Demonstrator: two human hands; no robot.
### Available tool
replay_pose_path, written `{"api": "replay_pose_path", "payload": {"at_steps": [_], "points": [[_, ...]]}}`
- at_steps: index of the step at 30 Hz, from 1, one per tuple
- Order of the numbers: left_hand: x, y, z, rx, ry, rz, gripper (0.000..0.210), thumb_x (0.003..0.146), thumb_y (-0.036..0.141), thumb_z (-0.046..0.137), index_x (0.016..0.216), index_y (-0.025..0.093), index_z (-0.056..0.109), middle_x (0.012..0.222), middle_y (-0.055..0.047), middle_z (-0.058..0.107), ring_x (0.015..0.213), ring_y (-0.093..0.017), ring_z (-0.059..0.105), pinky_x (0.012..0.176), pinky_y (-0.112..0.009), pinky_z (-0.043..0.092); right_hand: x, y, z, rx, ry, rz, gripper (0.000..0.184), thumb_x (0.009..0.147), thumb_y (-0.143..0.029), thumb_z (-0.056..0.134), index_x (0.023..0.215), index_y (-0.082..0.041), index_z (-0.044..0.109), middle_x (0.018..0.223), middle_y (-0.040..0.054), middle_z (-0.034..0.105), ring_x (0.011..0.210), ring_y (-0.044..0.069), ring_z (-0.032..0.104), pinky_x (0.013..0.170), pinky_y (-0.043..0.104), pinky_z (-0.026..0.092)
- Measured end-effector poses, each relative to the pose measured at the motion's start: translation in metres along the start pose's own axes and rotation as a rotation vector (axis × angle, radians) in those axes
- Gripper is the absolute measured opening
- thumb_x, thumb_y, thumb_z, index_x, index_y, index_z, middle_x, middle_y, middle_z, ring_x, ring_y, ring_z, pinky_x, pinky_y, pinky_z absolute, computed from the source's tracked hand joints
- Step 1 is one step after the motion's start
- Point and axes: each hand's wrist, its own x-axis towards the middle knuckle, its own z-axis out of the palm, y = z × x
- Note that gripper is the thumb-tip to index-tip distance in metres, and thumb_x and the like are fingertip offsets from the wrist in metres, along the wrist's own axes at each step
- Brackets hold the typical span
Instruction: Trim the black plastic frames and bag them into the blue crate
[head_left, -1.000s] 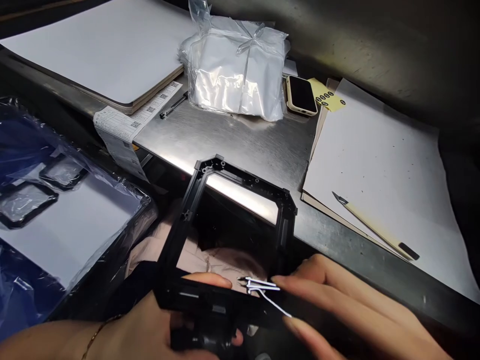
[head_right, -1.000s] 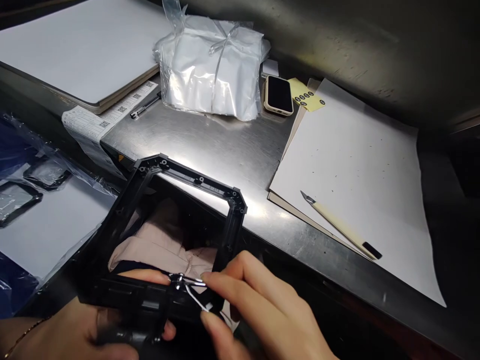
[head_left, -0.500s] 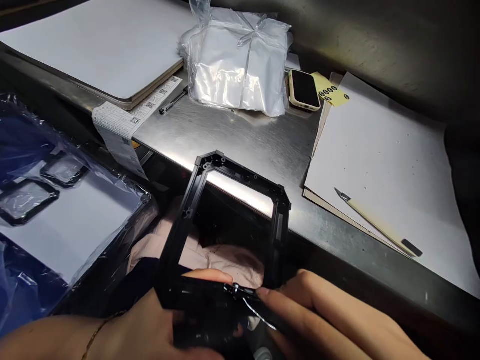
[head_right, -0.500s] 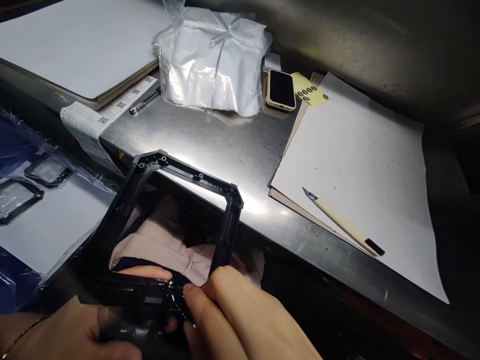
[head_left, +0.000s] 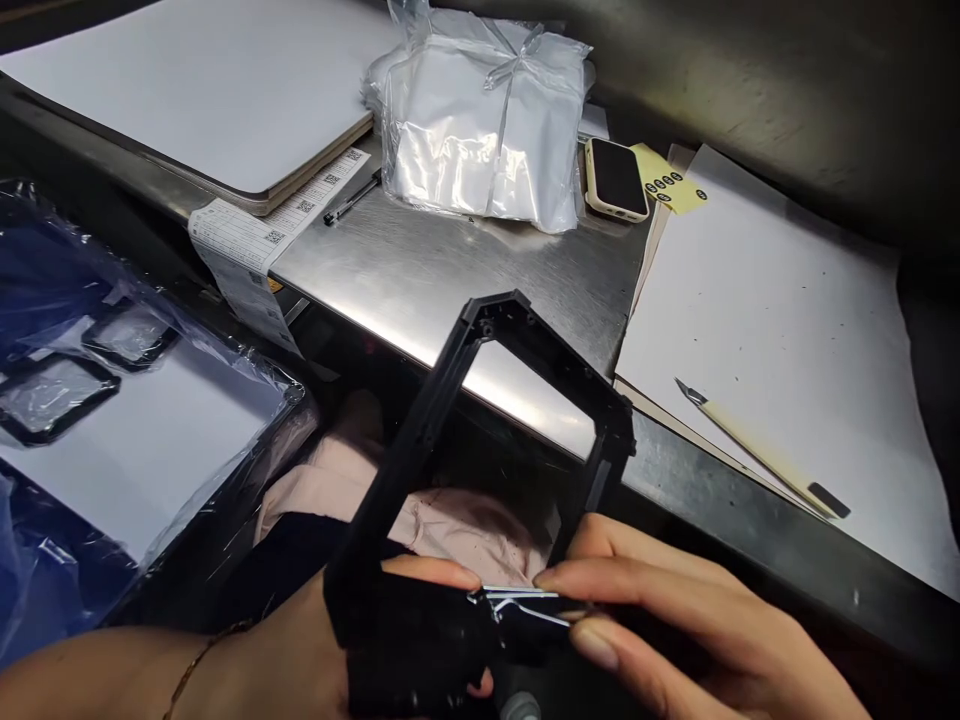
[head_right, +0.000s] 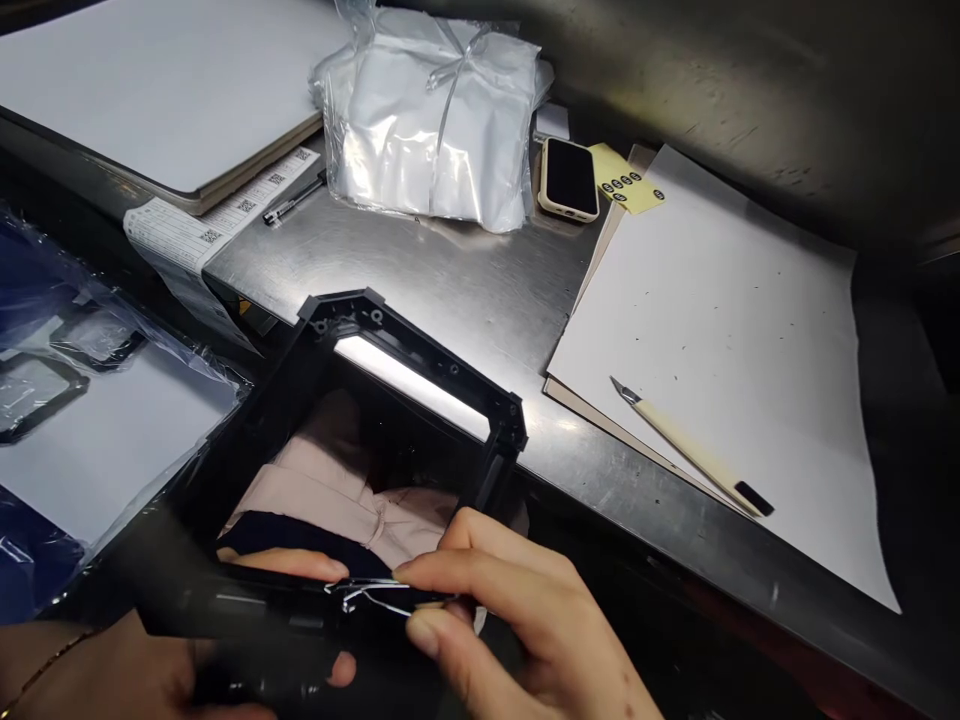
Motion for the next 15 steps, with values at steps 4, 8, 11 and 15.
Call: {"api": "replay_pose_path", "payload": {"at_steps": [4,8,11,15], "points": [[-0.001,-0.005,-0.001,0.027,0.014,-0.032,0.039,0.063,0.018,0.064,0.101,0.027,0.062,0.081,0.002,0.069,0.085,-0.023,0.062,0.089,-0.033,0.039,0.002,-0.004,0.001,0.056,-0.006,0.224,0.009,0.079,-0.032,0.054,0.084,-0.033,0.062,0.070,-0.0044,0.054,0.064,0.009,0.056,0.057,0.019,0.045],[0.000,-0.007,-0.004,-0.015,-0.122,-0.158,0.047,0.072,0.017,0.057,0.116,0.027,0.045,0.093,-0.001,0.068,0.089,-0.019,0.063,0.079,-0.029,0.048,0.003,-0.005,0.002,0.097,-0.022,0.401,0.015,0.077,-0.039,0.055,0.087,-0.033,0.064,0.084,-0.0016,0.058,0.081,0.014,0.056,0.073,0.026,0.045],[0.000,-0.009,-0.007,-0.046,-0.234,-0.162,0.046,0.075,0.018,0.056,0.116,0.028,0.038,0.098,-0.001,0.068,0.093,-0.016,0.062,0.078,-0.026,0.048,0.005,-0.003,0.001,0.154,-0.037,0.435,0.019,0.076,-0.040,0.055,0.089,-0.029,0.064,0.087,0.0012,0.056,0.081,0.016,0.054,0.070,0.027,0.045],[-0.001,-0.016,-0.007,-0.005,-0.199,-0.119,0.045,0.074,0.021,0.059,0.113,0.024,0.037,0.094,-0.003,0.069,0.089,-0.018,0.063,0.079,-0.029,0.048,0.013,-0.004,-0.001,0.418,-0.120,0.461,0.015,0.078,-0.034,0.055,0.082,-0.025,0.065,0.072,-0.0023,0.048,0.056,0.006,0.047,0.047,0.017,0.041]]}}
